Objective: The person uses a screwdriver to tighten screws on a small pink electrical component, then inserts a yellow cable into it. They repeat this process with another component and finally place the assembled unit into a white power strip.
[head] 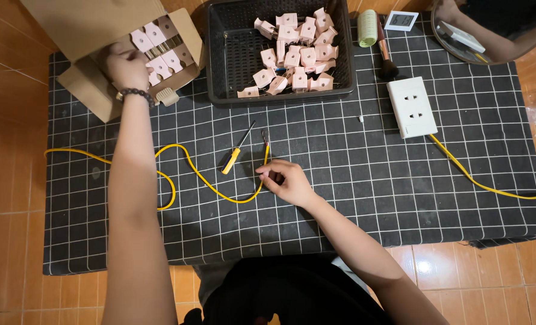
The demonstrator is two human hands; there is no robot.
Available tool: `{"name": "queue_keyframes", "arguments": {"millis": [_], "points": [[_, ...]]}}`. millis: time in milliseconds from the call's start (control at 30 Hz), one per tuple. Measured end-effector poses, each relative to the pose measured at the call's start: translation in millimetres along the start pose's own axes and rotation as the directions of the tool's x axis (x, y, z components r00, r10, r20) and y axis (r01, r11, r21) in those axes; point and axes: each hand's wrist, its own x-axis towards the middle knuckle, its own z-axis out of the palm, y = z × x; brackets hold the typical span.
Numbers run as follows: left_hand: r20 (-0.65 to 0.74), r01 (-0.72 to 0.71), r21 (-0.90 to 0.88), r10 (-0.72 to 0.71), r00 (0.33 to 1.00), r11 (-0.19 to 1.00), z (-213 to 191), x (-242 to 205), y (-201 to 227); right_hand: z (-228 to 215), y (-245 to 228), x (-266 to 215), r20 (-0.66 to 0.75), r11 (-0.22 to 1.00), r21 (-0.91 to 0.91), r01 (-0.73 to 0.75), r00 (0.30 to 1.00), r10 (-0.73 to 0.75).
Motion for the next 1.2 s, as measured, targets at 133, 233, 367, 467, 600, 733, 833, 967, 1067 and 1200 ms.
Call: {"name": "queue_keyframes", "arguments": {"millis": [133, 233, 367, 467, 600, 733, 833, 967, 1067, 1200], "points": [[-0.162, -0.159, -0.155, 0.134, 0.978, 0.975, 26, -27, -20, 0, -1, -1, 0.008, 1.000, 0.008, 0.006, 1.000, -0.006], [-0.111, -0.569, -0.137, 0.558, 0.822, 0.811, 28, -110, 60, 0, -3, 1, -0.003, 1.000, 0.001, 0.002, 1.000, -0.002], [0.514, -0.726, 0.007, 0.620, 0.593, 0.688, 51, -157, 127, -1, 0, -2, 0.000, 1.000, 0.012, -0.011, 1.000, 0.011], [0.790, -0.783, 0.166, 0.395, 0.469, 0.599, 89, -165, 149, -3, 0, 0, -0.010, 1.000, 0.018, -0.009, 1.000, 0.010], [0.863, -0.778, 0.329, 0.163, 0.478, 0.535, 139, -158, 140, -6, 0, 0, -0.024, 1.000, 0.031, 0.004, 1.000, -0.004], [0.819, -0.759, 0.373, 0.195, 0.539, 0.533, 127, -180, 145, -15, 4, 3, -0.068, 1.000, 0.002, 0.024, 0.997, -0.023], [0.577, -0.746, 0.224, 0.531, 0.620, 0.627, 96, -207, 147, -26, 15, 7, -0.158, 0.964, 0.264, -0.037, 0.984, 0.081], [0.369, -0.717, -0.163, 0.715, 0.593, 0.678, 41, -284, 148, -39, 15, 15, -0.174, 0.706, 0.708, 0.004, 0.970, 0.170], [0.438, -0.650, -0.182, 0.653, 0.618, 0.738, 45, -332, 110, -32, 50, 17, -0.160, 0.478, 0.878, 0.028, 0.958, 0.238], [0.471, -0.660, -0.215, 0.668, 0.575, 0.720, 42, -365, 83, -38, 34, 19, -0.174, 0.378, 0.925, 0.032, 0.922, 0.347]]}}
